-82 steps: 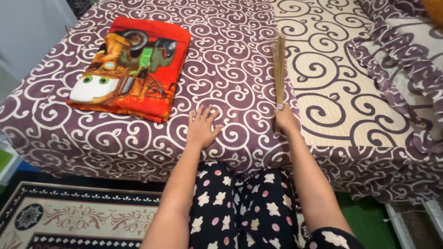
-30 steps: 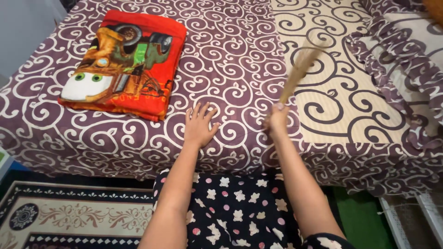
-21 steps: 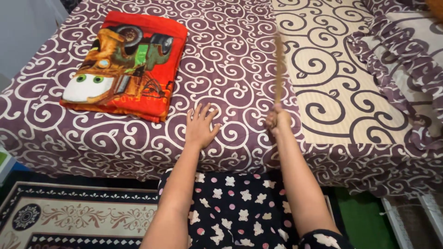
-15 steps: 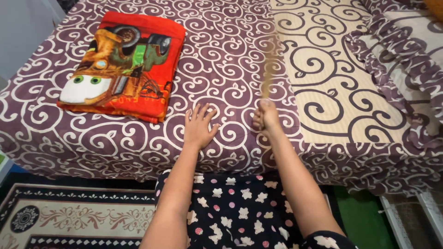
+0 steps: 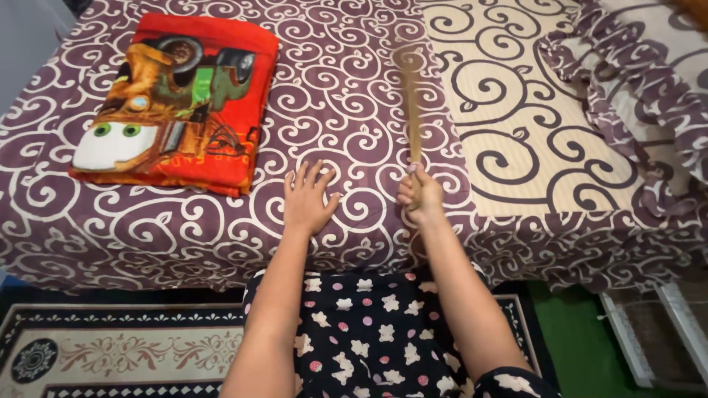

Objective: Dusting a bed and a folded blanket using a small whisk broom.

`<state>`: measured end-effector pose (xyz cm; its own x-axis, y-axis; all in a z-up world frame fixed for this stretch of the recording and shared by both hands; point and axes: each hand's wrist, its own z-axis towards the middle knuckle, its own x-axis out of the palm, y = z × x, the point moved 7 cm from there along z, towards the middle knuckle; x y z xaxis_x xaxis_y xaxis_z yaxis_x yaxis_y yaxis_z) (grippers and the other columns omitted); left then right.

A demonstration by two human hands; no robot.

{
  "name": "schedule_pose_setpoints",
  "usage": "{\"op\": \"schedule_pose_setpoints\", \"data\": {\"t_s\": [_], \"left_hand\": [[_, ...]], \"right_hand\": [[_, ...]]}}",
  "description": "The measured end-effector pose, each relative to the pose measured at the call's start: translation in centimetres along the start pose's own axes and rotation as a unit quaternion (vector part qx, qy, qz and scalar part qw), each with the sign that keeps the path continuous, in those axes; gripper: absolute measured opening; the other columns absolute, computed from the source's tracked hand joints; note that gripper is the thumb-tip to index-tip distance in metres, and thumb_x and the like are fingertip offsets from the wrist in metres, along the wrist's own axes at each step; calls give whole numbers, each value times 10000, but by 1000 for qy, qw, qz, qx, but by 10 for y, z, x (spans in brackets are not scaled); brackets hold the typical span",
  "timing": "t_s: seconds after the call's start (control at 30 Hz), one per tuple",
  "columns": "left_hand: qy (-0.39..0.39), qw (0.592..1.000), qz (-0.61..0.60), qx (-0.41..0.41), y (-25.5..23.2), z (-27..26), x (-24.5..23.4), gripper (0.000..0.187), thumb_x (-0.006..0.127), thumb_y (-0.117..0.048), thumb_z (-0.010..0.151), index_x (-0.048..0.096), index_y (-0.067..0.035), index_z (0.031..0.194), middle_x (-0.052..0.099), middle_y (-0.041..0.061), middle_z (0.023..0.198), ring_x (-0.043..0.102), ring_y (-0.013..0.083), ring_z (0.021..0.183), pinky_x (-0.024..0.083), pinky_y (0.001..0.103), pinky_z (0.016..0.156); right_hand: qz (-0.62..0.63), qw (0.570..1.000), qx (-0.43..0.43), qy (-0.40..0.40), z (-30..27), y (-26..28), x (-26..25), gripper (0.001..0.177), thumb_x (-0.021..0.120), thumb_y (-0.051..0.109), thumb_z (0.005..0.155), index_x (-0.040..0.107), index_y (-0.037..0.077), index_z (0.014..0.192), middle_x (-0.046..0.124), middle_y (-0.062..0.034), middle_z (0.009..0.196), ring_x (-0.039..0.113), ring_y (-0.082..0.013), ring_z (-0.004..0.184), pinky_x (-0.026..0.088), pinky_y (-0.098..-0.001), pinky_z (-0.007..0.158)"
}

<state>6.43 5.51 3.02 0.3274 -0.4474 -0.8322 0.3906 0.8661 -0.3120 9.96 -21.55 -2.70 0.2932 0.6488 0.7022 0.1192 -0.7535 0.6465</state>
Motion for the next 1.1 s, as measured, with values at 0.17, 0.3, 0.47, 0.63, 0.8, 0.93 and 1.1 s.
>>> {"op": "schedule_pose_setpoints", "data": {"t_s": [0.17,0.3,0.47,0.63,0.8,0.93,1.1], "left_hand": [[-8,1000,2,-1,2,2,-1,558,609,-460,915,597,-217,1417,464,82,1565,325,319,1490,184,559,1210],[-11,1000,3,2,1,3,1,553,611,-457,910,599,-225,1413,464,84,1565,327,321,1485,179,557,1212],[-1,1000,0,-16,2,1,0,557,614,-470,912,596,-230,1415,472,74,1563,336,315,1489,186,547,1224],[-14,1000,13,4,2,0,2,558,611,-460,916,594,-227,1422,473,80,1559,338,324,1482,187,563,1205],[-4,1000,5,-2,0,0,1,561,607,-471,915,589,-235,1423,466,74,1567,328,315,1489,180,559,1214],[-14,1000,11,-1,4,0,4,563,599,-474,916,587,-239,1427,460,73,1576,319,311,1496,176,551,1219],[-1,1000,19,-4,4,2,5,567,590,-472,922,580,-235,1436,449,74,1577,320,312,1493,174,551,1213]], "right_hand": [[100,984,-107,-103,8,0,-33,220,382,297,1071,415,154,907,428,-9,668,416,-115,465,361,-265,389],[-36,981,-154,-114,-58,5,18,214,388,283,1069,420,152,902,463,-19,677,397,-133,477,345,-277,401],[30,998,40,47,-2,-27,-35,282,418,327,1118,517,103,979,482,-2,700,426,-94,501,338,-228,408],[86,967,-187,-147,-18,0,-25,451,386,461,1093,439,63,888,434,-32,657,437,-165,487,399,-303,419],[-52,999,1,3,-4,-10,-25,197,438,322,1055,456,128,1022,514,-26,677,460,-132,478,387,-271,389],[3,994,-75,-76,11,5,-46,209,468,278,1102,437,72,1087,495,-14,684,446,-116,476,381,-268,397],[-173,968,-151,-98,-22,3,-2,84,434,195,1002,394,126,1030,503,-31,633,476,-145,425,422,-304,362]]}}
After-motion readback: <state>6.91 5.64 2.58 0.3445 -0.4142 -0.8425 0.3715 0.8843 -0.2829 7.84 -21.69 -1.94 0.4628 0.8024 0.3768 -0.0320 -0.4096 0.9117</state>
